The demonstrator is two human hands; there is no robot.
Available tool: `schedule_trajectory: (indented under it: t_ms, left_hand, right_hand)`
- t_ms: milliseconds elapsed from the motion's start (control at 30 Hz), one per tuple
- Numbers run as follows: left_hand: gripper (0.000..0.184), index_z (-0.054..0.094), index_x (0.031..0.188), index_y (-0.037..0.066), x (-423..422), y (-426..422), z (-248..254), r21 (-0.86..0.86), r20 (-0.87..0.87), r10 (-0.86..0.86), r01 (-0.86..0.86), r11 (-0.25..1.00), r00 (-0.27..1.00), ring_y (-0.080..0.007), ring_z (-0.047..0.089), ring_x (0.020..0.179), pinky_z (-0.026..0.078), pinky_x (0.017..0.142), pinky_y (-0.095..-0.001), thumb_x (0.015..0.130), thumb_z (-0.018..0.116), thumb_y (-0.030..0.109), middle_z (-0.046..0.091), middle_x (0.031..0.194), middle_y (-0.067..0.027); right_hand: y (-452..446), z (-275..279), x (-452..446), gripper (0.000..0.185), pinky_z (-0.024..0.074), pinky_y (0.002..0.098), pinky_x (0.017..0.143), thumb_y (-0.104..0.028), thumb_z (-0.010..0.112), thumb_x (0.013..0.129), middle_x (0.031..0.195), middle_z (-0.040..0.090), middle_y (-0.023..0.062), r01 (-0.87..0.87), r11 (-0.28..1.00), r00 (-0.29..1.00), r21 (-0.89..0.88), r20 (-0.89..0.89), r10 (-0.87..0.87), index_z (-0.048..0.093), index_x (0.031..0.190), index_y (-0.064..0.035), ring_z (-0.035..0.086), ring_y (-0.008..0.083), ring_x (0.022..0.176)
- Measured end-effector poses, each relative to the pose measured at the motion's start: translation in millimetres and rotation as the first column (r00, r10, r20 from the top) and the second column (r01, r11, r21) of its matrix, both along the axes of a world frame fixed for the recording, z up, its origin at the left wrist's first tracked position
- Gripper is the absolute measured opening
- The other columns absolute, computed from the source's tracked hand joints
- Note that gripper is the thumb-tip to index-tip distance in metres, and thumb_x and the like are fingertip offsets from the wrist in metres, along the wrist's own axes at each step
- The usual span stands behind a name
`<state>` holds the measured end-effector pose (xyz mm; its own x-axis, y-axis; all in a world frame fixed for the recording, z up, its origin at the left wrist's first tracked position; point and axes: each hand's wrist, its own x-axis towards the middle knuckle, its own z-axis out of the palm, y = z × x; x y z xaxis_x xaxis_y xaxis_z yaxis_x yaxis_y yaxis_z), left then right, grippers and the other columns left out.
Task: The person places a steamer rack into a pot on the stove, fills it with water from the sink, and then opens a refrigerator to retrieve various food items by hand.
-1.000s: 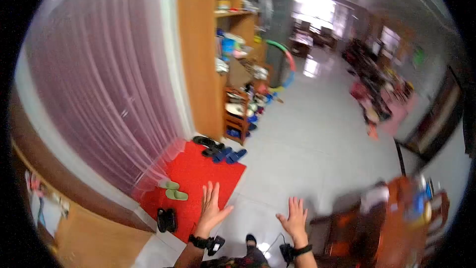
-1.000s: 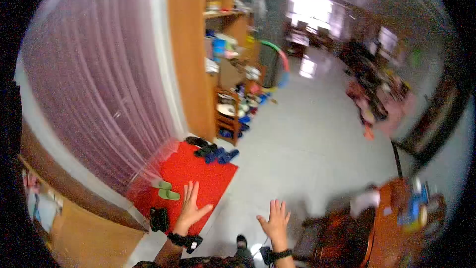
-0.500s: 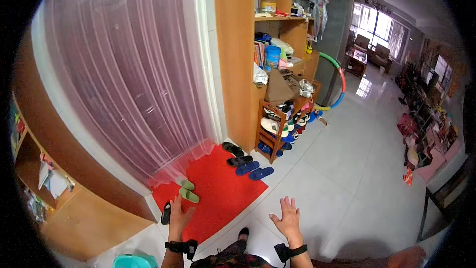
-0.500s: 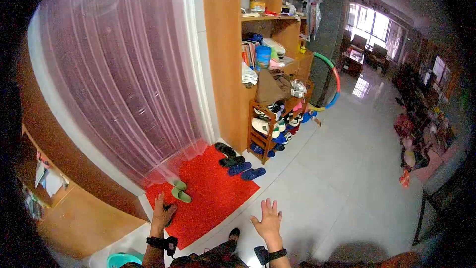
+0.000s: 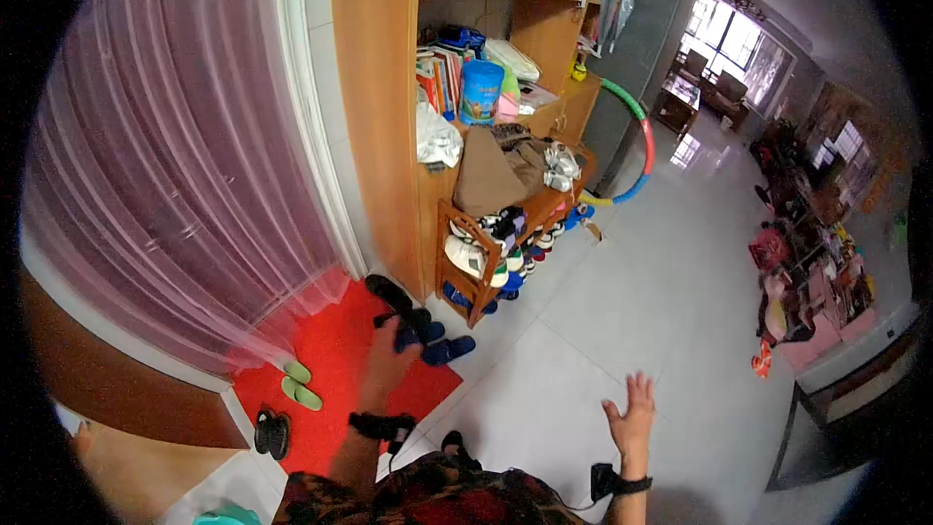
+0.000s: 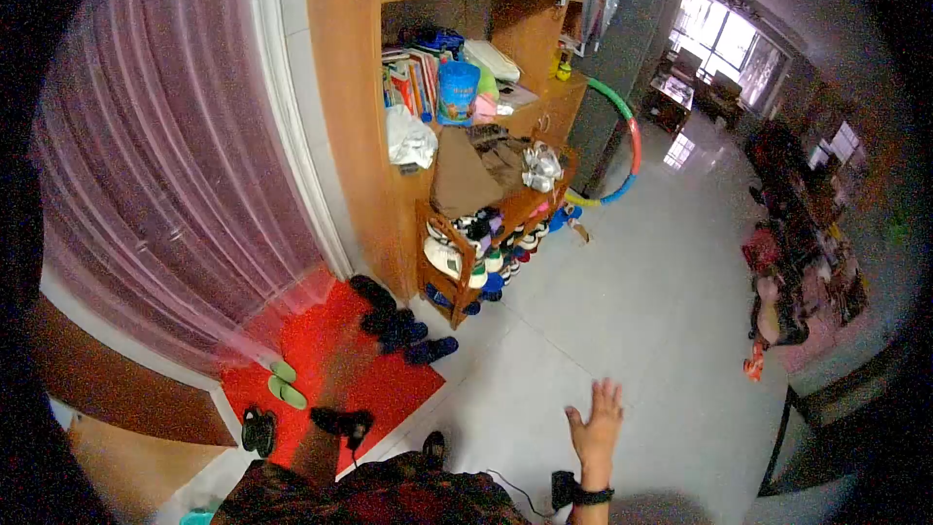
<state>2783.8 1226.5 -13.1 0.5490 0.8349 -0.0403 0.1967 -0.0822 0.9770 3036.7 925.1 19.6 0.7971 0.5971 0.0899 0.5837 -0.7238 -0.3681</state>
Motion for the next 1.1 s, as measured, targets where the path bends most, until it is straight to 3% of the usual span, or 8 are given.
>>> schedule_trajectory:
  t_ms: [167,300,367,633,933,967,1033,1100]
  left_hand:
    - [0.064,0.032,0.126,0.001,131,47,17,0.309,-0.043,-0.082,0.091,0.947,0.996,-0.0288,0.039,0.114,0.031,0.095,-0.0341,0.073,0.064,0.016,0.042,0.120,-0.0196]
    - [0.067,0.030,0.127,0.000,206,96,55,0.237,0.002,-0.088,0.085,0.968,0.996,-0.0304,0.032,0.122,0.030,0.097,-0.0354,0.075,0.063,0.024,0.034,0.129,-0.0225]
    - [0.066,0.029,0.128,0.000,240,141,44,0.646,-0.037,0.021,0.008,0.763,0.999,-0.0321,0.029,0.124,0.030,0.097,-0.0357,0.075,0.063,0.023,0.029,0.132,-0.0228]
    - [0.071,0.025,0.131,0.002,335,274,146,0.611,-0.017,0.386,-0.296,0.734,0.922,-0.0383,0.017,0.127,0.020,0.103,-0.0400,0.075,0.062,0.026,0.026,0.134,-0.0228]
    - [0.071,0.028,0.129,0.004,368,419,198,0.922,-0.257,0.794,-0.106,0.372,0.550,-0.0388,0.020,0.125,0.030,0.094,-0.0520,0.073,0.060,0.035,0.027,0.135,-0.0152]
    - [0.069,0.029,0.129,0.004,370,435,204,0.917,-0.307,0.816,-0.078,0.392,0.490,-0.0366,0.024,0.124,0.032,0.093,-0.0488,0.075,0.057,0.038,0.030,0.133,-0.0144]
    - [0.064,0.034,0.126,0.004,373,473,215,0.802,-0.463,0.750,-0.137,0.581,0.472,-0.0353,0.031,0.120,0.035,0.092,-0.0446,0.077,0.054,0.039,0.037,0.130,-0.0143]
    - [0.055,0.044,0.118,0.006,373,505,228,0.686,-0.613,0.660,-0.121,0.717,0.434,-0.0310,0.050,0.104,0.042,0.083,-0.0410,0.078,0.051,0.044,0.049,0.118,-0.0148]
  right_hand:
    - [-13,-24,59,0.058,0.0254,0.0414,0.100,-0.017,0.067,0.066,0.129,0.035,0.0221,0.101,0.995,0.994,-0.002,-0.034,-0.101,0.046,0.116,0.0027,0.025,0.0366,0.124]
    - [23,-48,119,0.058,0.0240,0.0449,0.100,-0.024,0.067,0.067,0.129,0.034,0.0245,0.088,0.995,0.980,0.036,-0.180,-0.080,0.048,0.114,0.0052,0.023,0.0388,0.125]
    - [47,-67,161,0.057,0.0246,0.0428,0.100,-0.022,0.068,0.067,0.130,0.032,0.0243,0.027,0.998,0.987,0.065,-0.158,-0.016,0.048,0.113,0.0059,0.023,0.0391,0.124]
    - [183,-53,311,0.053,0.0282,0.0466,0.097,-0.020,0.067,0.069,0.127,0.034,0.0274,-0.263,0.941,0.951,0.212,-0.107,0.290,0.048,0.111,0.0053,0.025,0.0439,0.122]
    - [248,-48,390,0.053,0.0263,0.0438,0.099,-0.016,0.067,0.068,0.129,0.033,0.0254,-0.361,0.926,0.919,0.112,-0.126,0.373,0.046,0.113,0.0030,0.023,0.0408,0.124]
    - [252,-28,387,0.053,0.0264,0.0443,0.099,-0.018,0.067,0.068,0.130,0.033,0.0249,-0.288,0.950,0.928,0.117,-0.210,0.307,0.047,0.113,0.0026,0.023,0.0405,0.124]
    - [252,-56,413,0.041,0.0346,0.0381,0.094,-0.024,0.062,0.077,0.122,0.045,0.0182,-0.356,0.934,0.931,-0.005,0.087,0.355,0.053,0.110,-0.0026,0.039,0.0343,0.115]
    - [257,-64,436,0.045,0.0322,0.0382,0.097,-0.027,0.063,0.077,0.127,0.038,0.0179,-0.307,0.950,0.951,-0.059,0.003,0.308,0.050,0.113,-0.0033,0.033,0.0338,0.119]
